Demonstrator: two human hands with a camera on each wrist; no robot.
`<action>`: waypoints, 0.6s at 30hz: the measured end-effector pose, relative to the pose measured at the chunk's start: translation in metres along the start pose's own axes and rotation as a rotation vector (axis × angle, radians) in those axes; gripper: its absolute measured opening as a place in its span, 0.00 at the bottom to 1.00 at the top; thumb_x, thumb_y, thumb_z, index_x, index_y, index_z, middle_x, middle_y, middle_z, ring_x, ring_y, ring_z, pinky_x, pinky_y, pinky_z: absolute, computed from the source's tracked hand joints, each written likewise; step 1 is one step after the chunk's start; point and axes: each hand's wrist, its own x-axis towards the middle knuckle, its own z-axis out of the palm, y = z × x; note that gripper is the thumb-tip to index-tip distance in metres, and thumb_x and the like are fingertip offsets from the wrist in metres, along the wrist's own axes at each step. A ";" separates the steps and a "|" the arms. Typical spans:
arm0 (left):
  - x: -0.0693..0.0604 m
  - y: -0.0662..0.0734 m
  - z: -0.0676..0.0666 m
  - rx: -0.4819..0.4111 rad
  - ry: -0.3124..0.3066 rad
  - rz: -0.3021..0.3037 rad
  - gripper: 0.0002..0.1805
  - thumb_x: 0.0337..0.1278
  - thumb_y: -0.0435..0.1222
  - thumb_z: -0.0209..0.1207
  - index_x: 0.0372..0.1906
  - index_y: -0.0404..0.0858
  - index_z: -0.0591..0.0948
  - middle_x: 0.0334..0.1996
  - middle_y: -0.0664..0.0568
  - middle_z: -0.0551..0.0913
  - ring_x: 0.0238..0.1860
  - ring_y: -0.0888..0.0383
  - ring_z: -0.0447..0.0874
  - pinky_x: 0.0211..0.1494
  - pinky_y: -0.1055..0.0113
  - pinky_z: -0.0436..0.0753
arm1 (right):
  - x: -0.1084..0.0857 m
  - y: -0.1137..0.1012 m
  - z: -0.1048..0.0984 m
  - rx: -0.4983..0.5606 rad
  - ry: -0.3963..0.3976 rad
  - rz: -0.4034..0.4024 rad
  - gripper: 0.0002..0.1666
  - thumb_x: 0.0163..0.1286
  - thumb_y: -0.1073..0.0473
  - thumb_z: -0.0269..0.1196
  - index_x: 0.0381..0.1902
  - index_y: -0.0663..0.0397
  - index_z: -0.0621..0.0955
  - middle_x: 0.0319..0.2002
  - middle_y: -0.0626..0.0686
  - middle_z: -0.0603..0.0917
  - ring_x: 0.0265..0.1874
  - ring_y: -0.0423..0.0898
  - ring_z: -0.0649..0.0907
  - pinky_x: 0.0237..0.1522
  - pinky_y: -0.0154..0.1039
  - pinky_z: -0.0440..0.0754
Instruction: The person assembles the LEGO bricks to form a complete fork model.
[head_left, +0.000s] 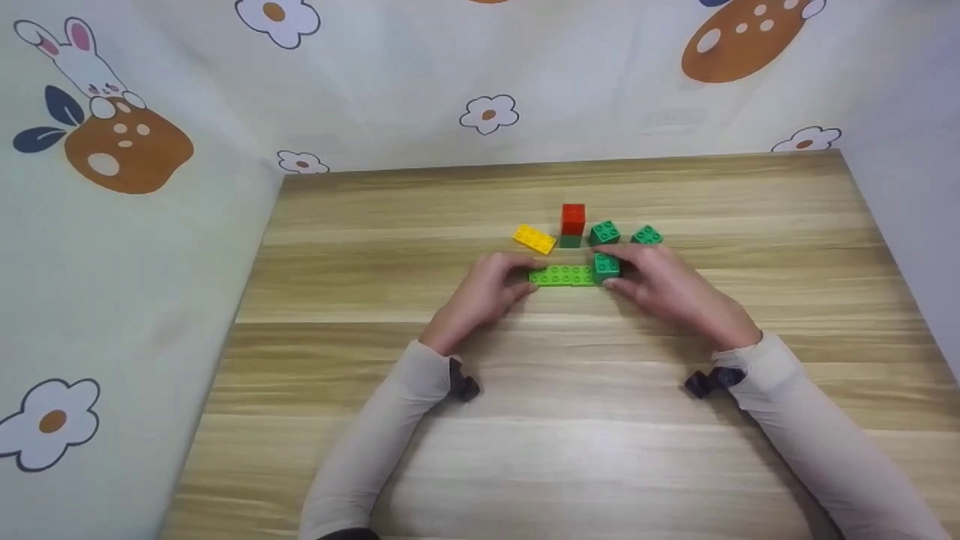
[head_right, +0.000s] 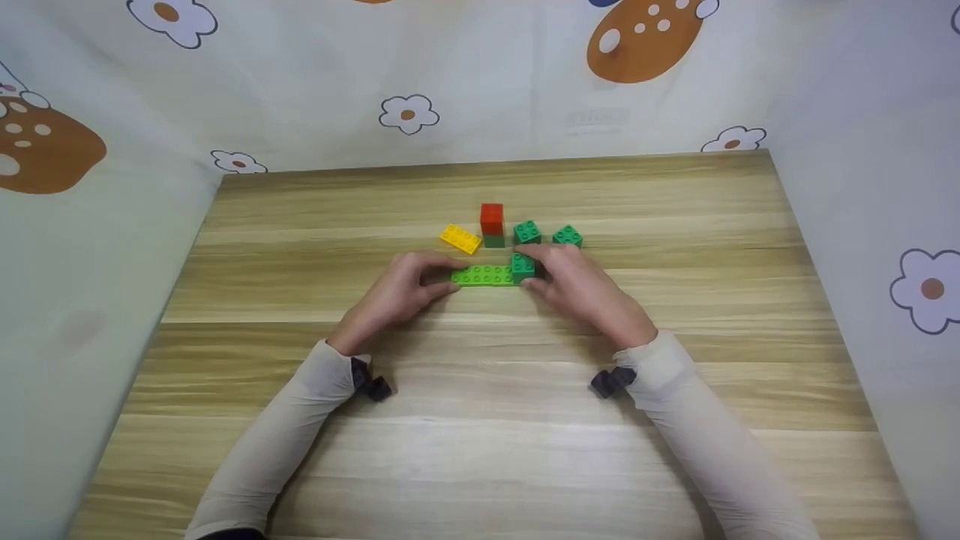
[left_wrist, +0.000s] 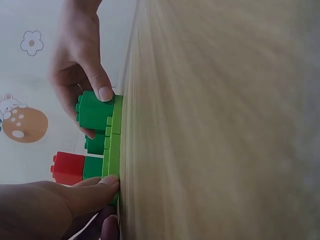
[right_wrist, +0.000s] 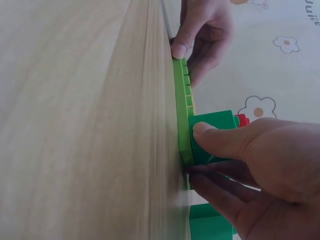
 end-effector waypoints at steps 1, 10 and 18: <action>0.000 0.000 0.000 0.000 -0.001 0.002 0.21 0.70 0.34 0.71 0.65 0.48 0.87 0.65 0.54 0.88 0.70 0.56 0.83 0.80 0.55 0.76 | 0.000 0.000 0.000 0.001 0.002 0.005 0.34 0.74 0.58 0.73 0.75 0.51 0.79 0.71 0.62 0.82 0.68 0.59 0.83 0.71 0.60 0.82; 0.000 -0.002 0.001 0.003 0.016 0.040 0.21 0.69 0.32 0.71 0.65 0.45 0.88 0.63 0.53 0.89 0.67 0.55 0.85 0.78 0.56 0.79 | 0.000 0.002 0.002 0.000 0.016 -0.018 0.34 0.74 0.59 0.73 0.75 0.54 0.79 0.70 0.63 0.83 0.67 0.60 0.83 0.69 0.61 0.83; -0.001 -0.002 0.001 -0.014 0.019 0.036 0.21 0.69 0.33 0.71 0.64 0.46 0.88 0.64 0.53 0.89 0.67 0.56 0.85 0.77 0.57 0.79 | 0.000 0.001 0.003 0.012 0.015 -0.016 0.35 0.75 0.58 0.73 0.76 0.53 0.78 0.72 0.61 0.82 0.70 0.57 0.82 0.71 0.59 0.82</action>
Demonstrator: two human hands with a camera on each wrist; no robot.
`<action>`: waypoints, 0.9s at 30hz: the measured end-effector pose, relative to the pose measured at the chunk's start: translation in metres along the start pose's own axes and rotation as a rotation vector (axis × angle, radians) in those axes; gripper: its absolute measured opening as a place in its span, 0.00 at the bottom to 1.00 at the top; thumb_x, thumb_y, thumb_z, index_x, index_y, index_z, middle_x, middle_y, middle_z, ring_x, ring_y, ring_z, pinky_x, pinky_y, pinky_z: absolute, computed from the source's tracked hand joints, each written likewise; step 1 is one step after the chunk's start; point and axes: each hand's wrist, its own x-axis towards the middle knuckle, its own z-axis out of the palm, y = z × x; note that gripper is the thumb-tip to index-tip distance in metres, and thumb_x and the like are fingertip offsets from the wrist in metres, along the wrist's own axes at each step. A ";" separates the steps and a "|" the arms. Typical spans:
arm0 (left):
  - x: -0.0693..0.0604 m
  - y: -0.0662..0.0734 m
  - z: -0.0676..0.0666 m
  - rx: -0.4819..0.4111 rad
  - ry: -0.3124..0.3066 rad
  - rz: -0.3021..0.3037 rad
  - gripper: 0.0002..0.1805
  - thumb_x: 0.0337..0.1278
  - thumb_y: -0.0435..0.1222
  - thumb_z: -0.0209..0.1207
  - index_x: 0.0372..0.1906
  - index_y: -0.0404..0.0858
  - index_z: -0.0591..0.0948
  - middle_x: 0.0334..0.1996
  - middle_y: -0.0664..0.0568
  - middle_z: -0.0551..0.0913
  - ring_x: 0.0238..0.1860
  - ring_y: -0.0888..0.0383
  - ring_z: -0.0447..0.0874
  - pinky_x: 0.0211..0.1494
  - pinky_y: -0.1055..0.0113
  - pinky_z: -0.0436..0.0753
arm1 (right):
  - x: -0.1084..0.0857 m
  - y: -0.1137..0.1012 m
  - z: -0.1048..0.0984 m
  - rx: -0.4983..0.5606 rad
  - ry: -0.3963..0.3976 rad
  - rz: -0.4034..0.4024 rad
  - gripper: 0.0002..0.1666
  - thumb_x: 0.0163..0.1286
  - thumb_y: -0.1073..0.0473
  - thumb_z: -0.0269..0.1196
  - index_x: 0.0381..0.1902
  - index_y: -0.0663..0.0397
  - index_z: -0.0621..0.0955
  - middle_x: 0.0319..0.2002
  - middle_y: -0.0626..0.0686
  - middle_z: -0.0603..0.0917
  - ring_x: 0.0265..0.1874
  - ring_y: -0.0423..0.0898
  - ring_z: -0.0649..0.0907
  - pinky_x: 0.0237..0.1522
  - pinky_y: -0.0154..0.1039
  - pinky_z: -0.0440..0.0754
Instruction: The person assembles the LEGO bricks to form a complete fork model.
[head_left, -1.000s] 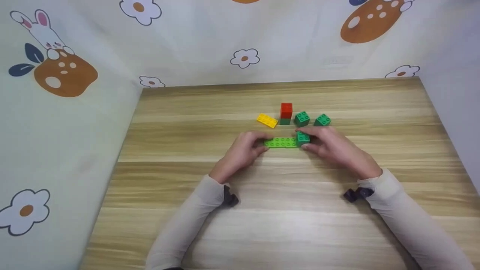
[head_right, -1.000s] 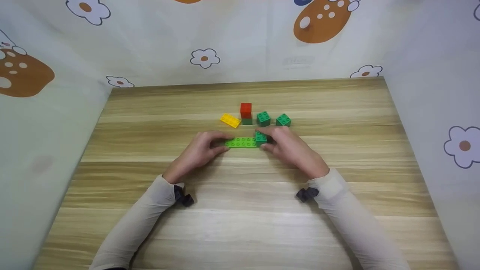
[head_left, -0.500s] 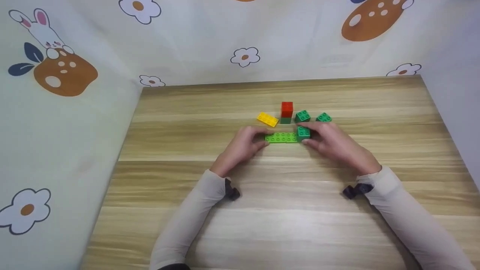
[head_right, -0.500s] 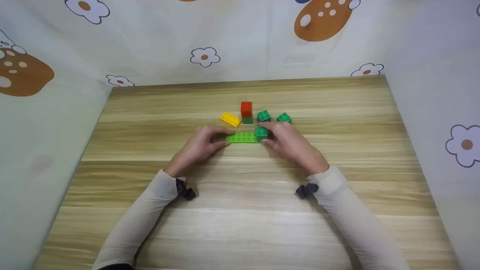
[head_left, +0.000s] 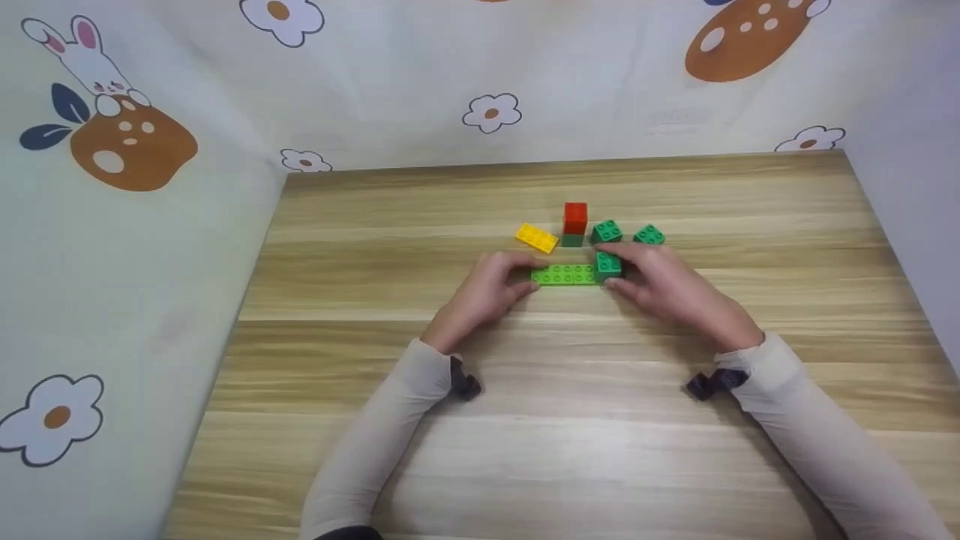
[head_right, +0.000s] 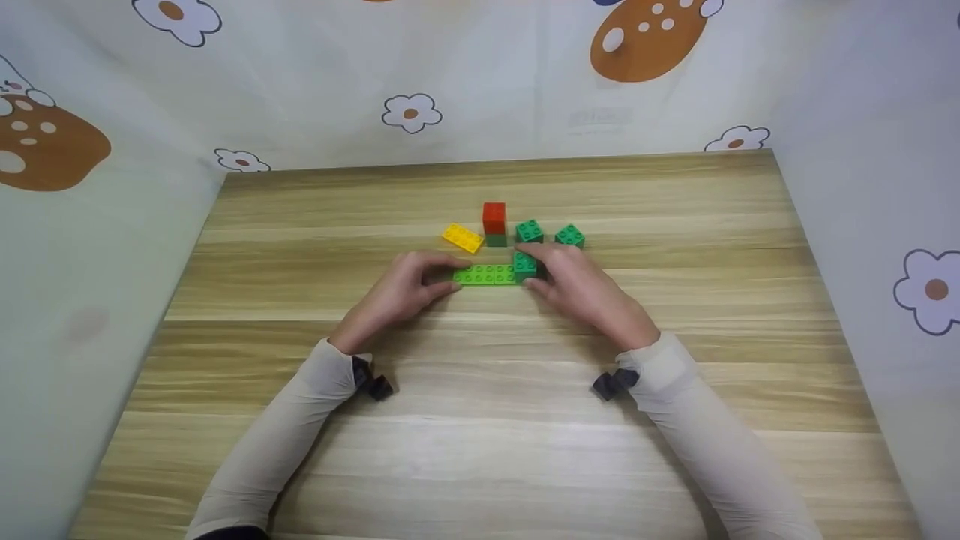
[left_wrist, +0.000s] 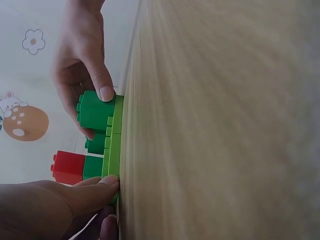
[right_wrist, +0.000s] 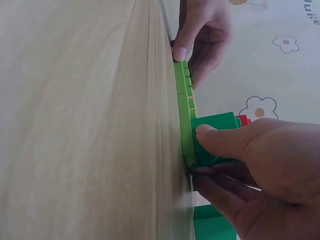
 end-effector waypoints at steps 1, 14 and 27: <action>0.000 0.000 0.000 -0.002 0.001 0.000 0.21 0.69 0.33 0.71 0.64 0.46 0.88 0.64 0.53 0.89 0.67 0.56 0.85 0.77 0.57 0.79 | 0.000 0.000 0.000 0.003 -0.001 0.003 0.35 0.75 0.58 0.73 0.77 0.52 0.77 0.72 0.60 0.82 0.70 0.57 0.82 0.71 0.58 0.82; 0.000 0.001 0.000 -0.003 0.001 -0.007 0.21 0.69 0.33 0.71 0.64 0.46 0.88 0.64 0.54 0.89 0.68 0.56 0.84 0.78 0.56 0.78 | -0.004 0.003 -0.012 0.101 0.091 0.023 0.39 0.73 0.39 0.73 0.74 0.51 0.80 0.64 0.54 0.88 0.60 0.50 0.87 0.66 0.54 0.85; 0.000 -0.003 0.000 -0.034 0.020 0.052 0.20 0.68 0.31 0.71 0.63 0.42 0.89 0.64 0.50 0.89 0.69 0.55 0.84 0.79 0.58 0.77 | -0.005 0.019 -0.030 0.118 0.329 -0.023 0.21 0.74 0.63 0.73 0.62 0.62 0.86 0.52 0.58 0.92 0.49 0.50 0.89 0.56 0.37 0.88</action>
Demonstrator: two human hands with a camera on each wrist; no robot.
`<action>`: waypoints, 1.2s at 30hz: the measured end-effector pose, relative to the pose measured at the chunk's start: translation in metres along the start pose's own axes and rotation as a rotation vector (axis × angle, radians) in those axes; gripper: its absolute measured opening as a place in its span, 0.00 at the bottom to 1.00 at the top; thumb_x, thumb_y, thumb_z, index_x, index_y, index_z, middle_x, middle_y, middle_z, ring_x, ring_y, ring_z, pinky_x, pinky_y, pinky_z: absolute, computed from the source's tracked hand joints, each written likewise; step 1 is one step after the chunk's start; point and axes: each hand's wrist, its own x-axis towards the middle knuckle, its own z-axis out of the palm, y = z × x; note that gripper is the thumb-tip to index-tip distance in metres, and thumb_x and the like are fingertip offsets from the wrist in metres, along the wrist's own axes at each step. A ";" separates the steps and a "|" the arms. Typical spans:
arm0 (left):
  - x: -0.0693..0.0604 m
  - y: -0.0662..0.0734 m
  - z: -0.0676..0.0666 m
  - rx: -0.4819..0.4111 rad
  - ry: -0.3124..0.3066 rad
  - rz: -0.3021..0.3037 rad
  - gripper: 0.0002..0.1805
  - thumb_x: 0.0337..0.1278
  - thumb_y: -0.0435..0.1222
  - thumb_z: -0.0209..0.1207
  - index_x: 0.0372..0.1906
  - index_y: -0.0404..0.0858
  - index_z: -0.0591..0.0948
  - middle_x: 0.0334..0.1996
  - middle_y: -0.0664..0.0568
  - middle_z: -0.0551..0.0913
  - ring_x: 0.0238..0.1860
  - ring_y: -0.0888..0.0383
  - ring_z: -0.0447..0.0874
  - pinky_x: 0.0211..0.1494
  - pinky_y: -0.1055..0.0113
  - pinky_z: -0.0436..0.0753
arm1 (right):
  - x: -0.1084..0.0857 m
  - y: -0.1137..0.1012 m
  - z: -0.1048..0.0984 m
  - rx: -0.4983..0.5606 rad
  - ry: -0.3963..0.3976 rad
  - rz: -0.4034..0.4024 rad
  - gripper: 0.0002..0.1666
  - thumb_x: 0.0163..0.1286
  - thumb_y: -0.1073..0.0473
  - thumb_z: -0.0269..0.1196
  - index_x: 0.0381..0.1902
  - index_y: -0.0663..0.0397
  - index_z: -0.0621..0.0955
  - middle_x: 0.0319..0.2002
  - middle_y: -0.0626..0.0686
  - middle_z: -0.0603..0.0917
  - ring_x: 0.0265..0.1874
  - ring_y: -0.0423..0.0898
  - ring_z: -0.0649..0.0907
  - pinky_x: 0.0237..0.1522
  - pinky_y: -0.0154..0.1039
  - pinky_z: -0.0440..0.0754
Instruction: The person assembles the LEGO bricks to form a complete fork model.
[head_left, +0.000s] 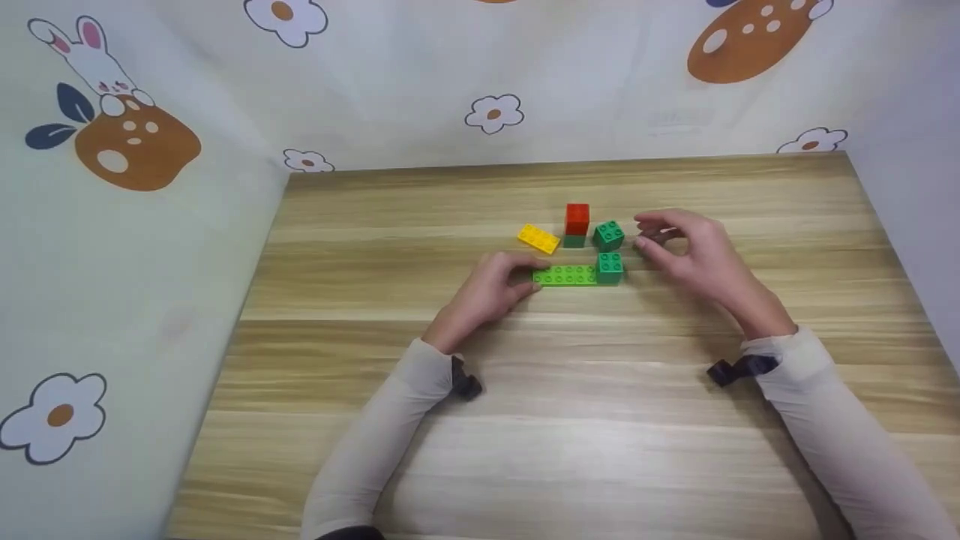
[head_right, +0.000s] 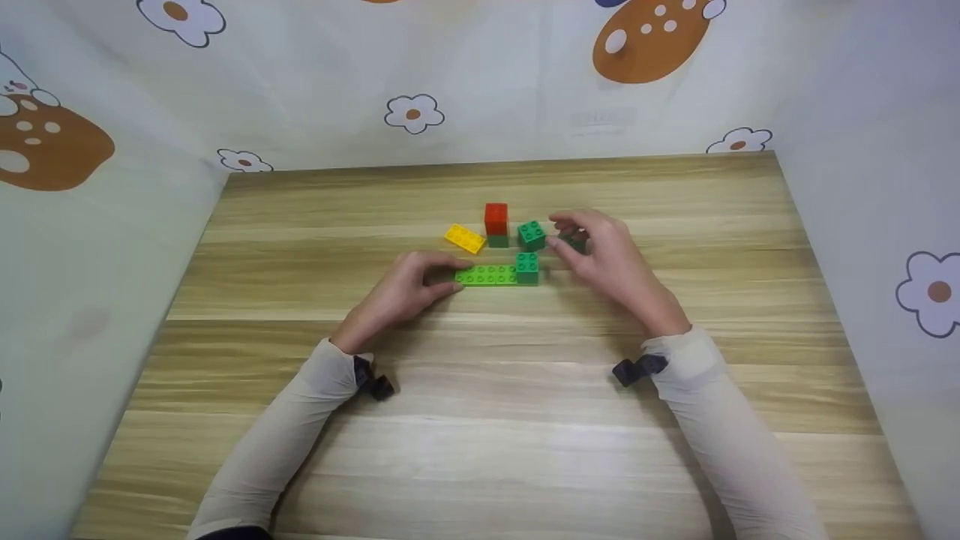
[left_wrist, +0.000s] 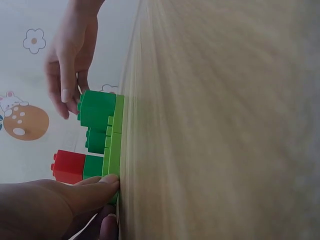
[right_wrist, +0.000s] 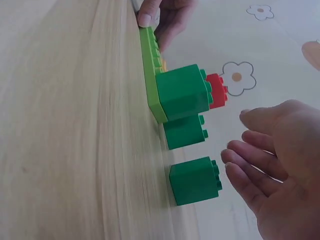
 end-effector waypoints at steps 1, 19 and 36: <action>0.000 0.000 0.000 0.001 0.001 0.001 0.20 0.68 0.31 0.71 0.63 0.42 0.89 0.64 0.50 0.89 0.69 0.55 0.84 0.79 0.58 0.77 | 0.000 0.001 -0.001 -0.004 0.005 0.002 0.21 0.73 0.64 0.73 0.62 0.62 0.86 0.53 0.60 0.92 0.50 0.51 0.89 0.58 0.41 0.87; 0.000 0.000 0.000 0.008 -0.004 -0.018 0.21 0.68 0.31 0.71 0.64 0.44 0.88 0.64 0.52 0.89 0.68 0.56 0.84 0.78 0.58 0.78 | 0.001 0.019 -0.005 0.002 -0.076 0.116 0.31 0.70 0.63 0.76 0.68 0.63 0.81 0.61 0.64 0.85 0.63 0.60 0.83 0.69 0.63 0.80; 0.000 -0.001 0.000 0.020 0.000 -0.012 0.20 0.69 0.33 0.71 0.64 0.43 0.88 0.64 0.51 0.89 0.68 0.55 0.85 0.78 0.57 0.78 | -0.001 0.025 -0.004 -0.023 -0.075 0.222 0.32 0.68 0.61 0.77 0.68 0.62 0.81 0.57 0.63 0.88 0.55 0.60 0.90 0.62 0.56 0.86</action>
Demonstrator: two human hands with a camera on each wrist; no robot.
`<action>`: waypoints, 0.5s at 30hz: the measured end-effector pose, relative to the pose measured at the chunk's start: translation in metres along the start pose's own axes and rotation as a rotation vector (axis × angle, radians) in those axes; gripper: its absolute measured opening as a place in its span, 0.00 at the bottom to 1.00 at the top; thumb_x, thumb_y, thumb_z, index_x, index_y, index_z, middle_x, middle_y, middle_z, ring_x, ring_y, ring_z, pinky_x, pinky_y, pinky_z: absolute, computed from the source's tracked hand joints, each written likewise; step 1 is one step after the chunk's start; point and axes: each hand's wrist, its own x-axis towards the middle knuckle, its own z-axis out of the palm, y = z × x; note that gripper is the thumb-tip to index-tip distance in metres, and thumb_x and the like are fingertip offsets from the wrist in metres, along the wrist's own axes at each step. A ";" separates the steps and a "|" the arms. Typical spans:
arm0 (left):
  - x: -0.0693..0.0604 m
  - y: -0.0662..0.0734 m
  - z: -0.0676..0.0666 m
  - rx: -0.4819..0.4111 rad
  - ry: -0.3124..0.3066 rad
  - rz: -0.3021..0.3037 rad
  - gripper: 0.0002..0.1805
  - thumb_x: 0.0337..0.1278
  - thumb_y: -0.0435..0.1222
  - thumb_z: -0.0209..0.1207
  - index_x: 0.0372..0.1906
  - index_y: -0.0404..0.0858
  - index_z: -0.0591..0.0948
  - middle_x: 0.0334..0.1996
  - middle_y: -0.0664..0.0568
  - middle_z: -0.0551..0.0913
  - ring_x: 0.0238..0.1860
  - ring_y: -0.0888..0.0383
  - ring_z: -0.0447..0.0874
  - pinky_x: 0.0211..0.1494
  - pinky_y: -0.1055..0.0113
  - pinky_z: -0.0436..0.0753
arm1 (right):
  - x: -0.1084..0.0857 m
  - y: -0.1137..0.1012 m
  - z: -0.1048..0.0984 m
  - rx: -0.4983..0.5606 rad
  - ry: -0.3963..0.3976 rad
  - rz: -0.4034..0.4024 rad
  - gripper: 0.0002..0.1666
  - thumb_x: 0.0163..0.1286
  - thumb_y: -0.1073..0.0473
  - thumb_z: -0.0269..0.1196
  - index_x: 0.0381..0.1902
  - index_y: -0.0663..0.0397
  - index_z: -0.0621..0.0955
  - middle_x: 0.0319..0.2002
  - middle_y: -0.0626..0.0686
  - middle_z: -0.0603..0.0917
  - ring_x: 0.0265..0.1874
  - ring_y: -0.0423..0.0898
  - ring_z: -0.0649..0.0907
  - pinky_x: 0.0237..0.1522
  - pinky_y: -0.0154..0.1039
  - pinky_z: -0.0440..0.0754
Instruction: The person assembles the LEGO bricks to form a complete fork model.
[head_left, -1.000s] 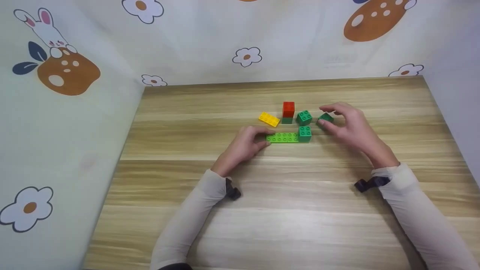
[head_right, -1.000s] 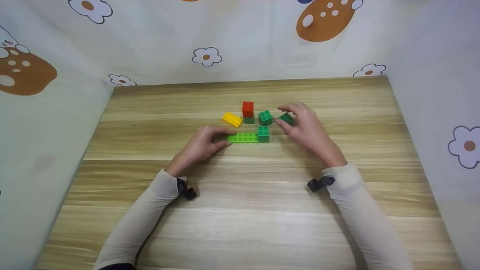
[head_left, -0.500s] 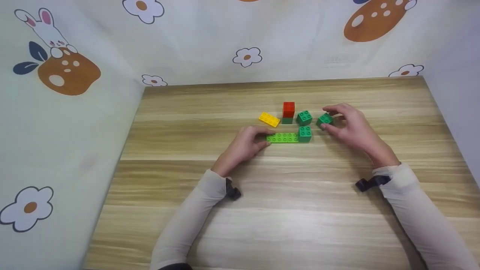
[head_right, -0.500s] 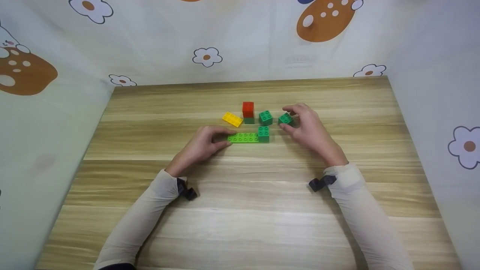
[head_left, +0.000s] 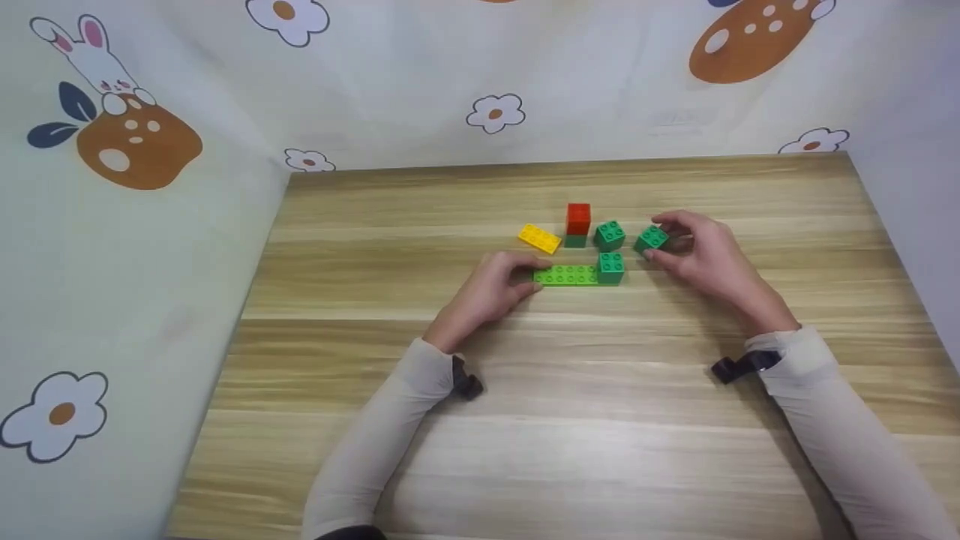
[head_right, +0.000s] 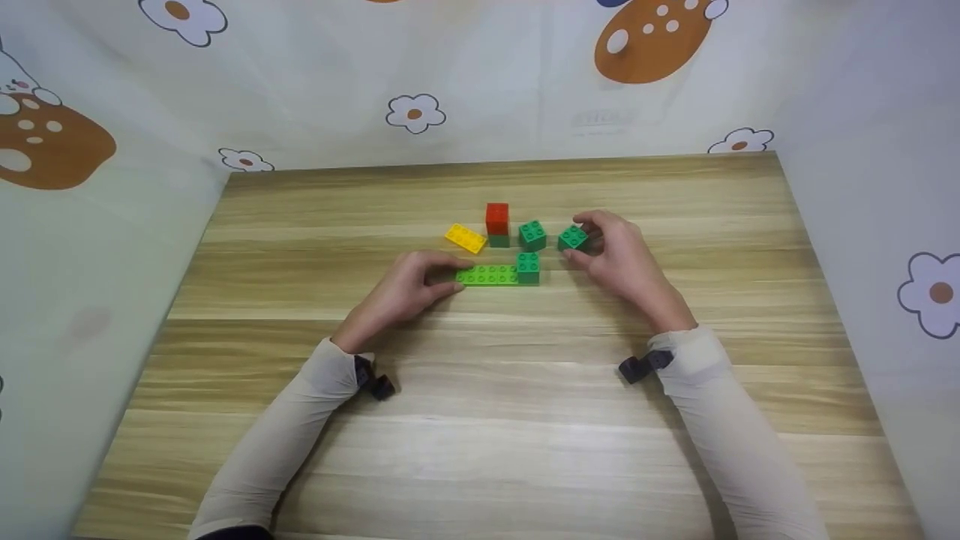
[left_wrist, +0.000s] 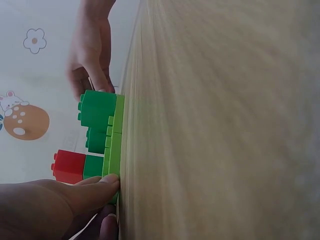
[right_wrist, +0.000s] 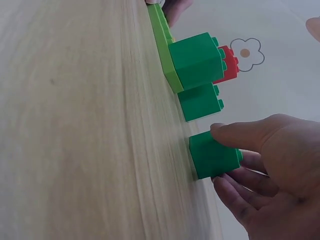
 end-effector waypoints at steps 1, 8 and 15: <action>0.000 0.000 0.000 -0.003 -0.001 -0.002 0.20 0.69 0.33 0.71 0.64 0.44 0.88 0.64 0.52 0.89 0.68 0.56 0.85 0.78 0.58 0.78 | 0.000 0.000 0.000 0.000 -0.003 0.008 0.32 0.68 0.61 0.77 0.67 0.61 0.82 0.57 0.63 0.89 0.55 0.60 0.90 0.61 0.55 0.87; 0.000 0.000 0.000 0.003 0.001 0.000 0.20 0.69 0.33 0.71 0.64 0.44 0.88 0.63 0.52 0.90 0.67 0.55 0.85 0.77 0.58 0.79 | -0.001 -0.001 -0.001 0.025 -0.009 0.036 0.29 0.69 0.59 0.78 0.65 0.59 0.83 0.56 0.62 0.90 0.53 0.59 0.91 0.56 0.37 0.90; 0.000 0.001 0.000 -0.005 -0.003 -0.007 0.21 0.69 0.33 0.71 0.64 0.45 0.88 0.64 0.53 0.89 0.68 0.56 0.85 0.78 0.58 0.78 | -0.001 -0.004 -0.002 0.037 0.007 0.038 0.29 0.70 0.57 0.77 0.65 0.57 0.84 0.57 0.60 0.90 0.54 0.57 0.91 0.53 0.25 0.85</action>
